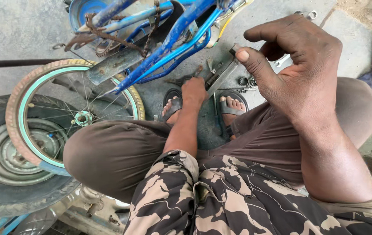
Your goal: The person removes a bolt from the bicycle frame using a wrench, cleans the area with a cloth, and then inserts a rubber tube into the frame.
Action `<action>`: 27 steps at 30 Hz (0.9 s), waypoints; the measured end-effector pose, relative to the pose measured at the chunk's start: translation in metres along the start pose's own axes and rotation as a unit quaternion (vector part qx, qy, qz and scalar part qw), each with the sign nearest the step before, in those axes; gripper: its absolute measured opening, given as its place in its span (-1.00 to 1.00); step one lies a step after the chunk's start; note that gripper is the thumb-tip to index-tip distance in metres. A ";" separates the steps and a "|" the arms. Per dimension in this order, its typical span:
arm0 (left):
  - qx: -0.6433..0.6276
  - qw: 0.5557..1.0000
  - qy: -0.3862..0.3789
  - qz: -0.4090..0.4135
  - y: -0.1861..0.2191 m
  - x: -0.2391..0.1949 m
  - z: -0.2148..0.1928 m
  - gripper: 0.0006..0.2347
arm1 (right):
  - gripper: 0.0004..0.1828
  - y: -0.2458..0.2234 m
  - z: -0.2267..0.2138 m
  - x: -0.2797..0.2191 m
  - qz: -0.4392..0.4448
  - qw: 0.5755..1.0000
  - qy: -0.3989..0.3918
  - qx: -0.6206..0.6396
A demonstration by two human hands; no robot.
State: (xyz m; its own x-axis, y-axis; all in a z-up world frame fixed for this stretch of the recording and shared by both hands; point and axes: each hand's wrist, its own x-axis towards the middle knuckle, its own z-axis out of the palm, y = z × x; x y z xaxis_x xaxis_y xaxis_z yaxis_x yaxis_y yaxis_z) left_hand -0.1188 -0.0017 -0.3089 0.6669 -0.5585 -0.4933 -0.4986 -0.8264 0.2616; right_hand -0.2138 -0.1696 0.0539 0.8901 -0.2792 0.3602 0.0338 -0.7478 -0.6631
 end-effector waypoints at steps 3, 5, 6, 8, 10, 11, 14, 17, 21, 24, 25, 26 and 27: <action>-0.040 0.998 0.055 0.011 0.002 -0.004 0.002 -0.77 | -0.79 0.003 -0.001 0.002 0.006 1.000 0.002 0.016; -0.042 0.996 0.062 0.038 -0.005 0.001 0.011 -0.79 | -0.79 0.004 -0.001 0.003 0.019 1.000 -0.001 0.017; -0.043 0.996 0.065 0.050 -0.009 0.002 0.019 -0.80 | -0.78 0.003 -0.001 0.003 0.028 0.999 -0.005 0.018; -0.030 0.993 0.083 0.083 -0.013 0.003 0.037 -0.85 | -0.76 0.001 0.001 0.004 0.041 0.999 -0.010 0.019; -0.025 0.990 0.095 0.102 -0.018 0.009 0.050 -0.85 | -0.71 0.001 0.002 0.007 0.056 0.998 -0.015 0.024; -0.031 0.988 0.095 0.114 -0.019 0.014 0.056 -0.83 | -0.67 0.002 0.004 0.005 0.067 0.997 -0.016 0.019; -0.032 0.987 0.089 0.129 -0.022 0.014 0.056 -0.81 | -0.59 0.009 0.017 0.003 0.117 0.989 0.008 0.095; -0.003 0.983 0.087 0.165 -0.022 0.008 0.039 -0.80 | -0.56 0.014 0.029 -0.004 0.181 0.978 0.028 0.099; -0.025 0.972 0.104 0.208 -0.004 0.000 0.021 -0.78 | -0.56 0.028 0.050 -0.013 0.114 0.991 0.061 0.025; -0.059 0.973 0.078 0.208 0.011 -0.014 0.007 -0.80 | -0.57 0.035 0.059 -0.020 0.097 0.992 0.082 0.013; -0.071 0.973 0.076 0.207 0.017 -0.020 0.002 -0.80 | -0.60 0.034 0.061 -0.021 0.097 0.991 0.088 0.009; -0.083 0.971 0.075 0.211 0.023 -0.026 -0.004 -0.81 | -0.62 0.034 0.062 -0.021 0.097 0.991 0.095 0.004; -0.094 0.970 0.074 0.212 0.025 -0.035 -0.012 -0.81 | -0.65 0.035 0.061 -0.022 0.096 0.991 0.097 0.005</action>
State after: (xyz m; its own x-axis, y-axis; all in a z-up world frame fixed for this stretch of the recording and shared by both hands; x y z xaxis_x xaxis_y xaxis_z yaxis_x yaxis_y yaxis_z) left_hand -0.1479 -0.0035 -0.2758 0.5030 -0.8440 -0.1862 -0.6454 -0.5101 0.5685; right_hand -0.2044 -0.1529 -0.0166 0.7759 -0.5271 0.3466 -0.1223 -0.6647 -0.7371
